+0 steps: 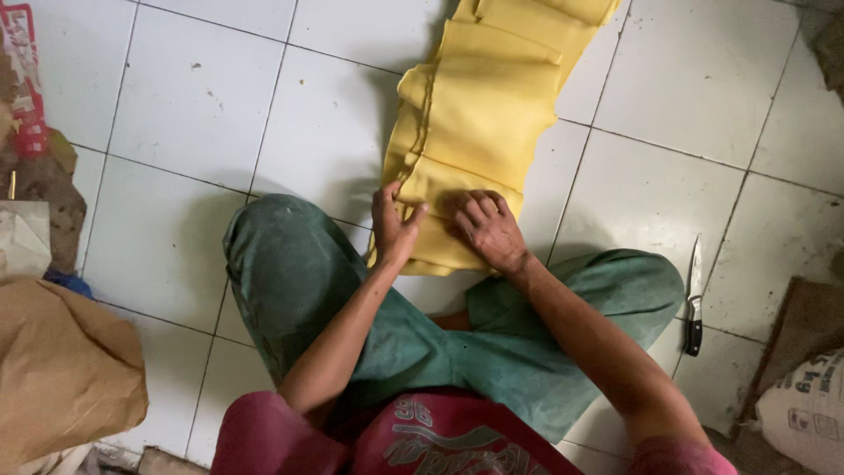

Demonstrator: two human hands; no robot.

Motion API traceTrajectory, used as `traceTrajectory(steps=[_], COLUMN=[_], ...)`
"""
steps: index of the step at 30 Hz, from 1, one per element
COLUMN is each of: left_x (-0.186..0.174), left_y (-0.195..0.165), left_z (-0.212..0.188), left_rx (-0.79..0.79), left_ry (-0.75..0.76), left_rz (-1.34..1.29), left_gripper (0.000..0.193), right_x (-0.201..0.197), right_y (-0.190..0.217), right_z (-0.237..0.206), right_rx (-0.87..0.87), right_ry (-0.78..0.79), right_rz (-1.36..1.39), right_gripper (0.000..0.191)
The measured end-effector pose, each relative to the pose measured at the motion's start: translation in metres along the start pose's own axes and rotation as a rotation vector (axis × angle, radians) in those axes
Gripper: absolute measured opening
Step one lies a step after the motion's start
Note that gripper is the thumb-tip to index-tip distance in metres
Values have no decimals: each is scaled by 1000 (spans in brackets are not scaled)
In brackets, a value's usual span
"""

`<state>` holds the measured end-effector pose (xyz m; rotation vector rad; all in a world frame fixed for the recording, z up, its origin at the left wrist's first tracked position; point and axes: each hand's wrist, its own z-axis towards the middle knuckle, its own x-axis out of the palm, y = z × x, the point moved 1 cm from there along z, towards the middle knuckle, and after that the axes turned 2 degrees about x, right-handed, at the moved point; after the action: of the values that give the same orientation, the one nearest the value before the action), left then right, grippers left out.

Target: The person sits on the tiled floor and handles a long yellow rubber sheet, lifting, stretching, and folding it over repeatedly by hand, then gathering and stacking the folded layers on the floor in front of them.

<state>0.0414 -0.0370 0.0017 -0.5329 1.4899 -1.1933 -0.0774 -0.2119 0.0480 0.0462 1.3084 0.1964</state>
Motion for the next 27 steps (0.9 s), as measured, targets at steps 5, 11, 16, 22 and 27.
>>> traceTrajectory(steps=[5, 11, 16, 22, 27], left_x=[-9, -30, -51, -57, -5], left_y=[13, -5, -73, -140, -131], left_z=[19, 29, 27, 84, 158], left_rx=[-311, -372, -64, -28, 110], left_ry=[77, 94, 358, 400, 193], left_rz=[-347, -535, -517, -467, 98], left_gripper=[59, 50, 63, 57, 68], right_x=[-14, -47, -75, -113, -103], right_y=[-9, -39, -67, -131, -159], right_z=[19, 40, 49, 80, 141], right_rx=[97, 479, 700, 673, 416], right_ry=[-65, 178, 363, 246, 26], right_rz=[215, 1040, 1411, 1451, 623], right_gripper=[37, 29, 30, 22, 18])
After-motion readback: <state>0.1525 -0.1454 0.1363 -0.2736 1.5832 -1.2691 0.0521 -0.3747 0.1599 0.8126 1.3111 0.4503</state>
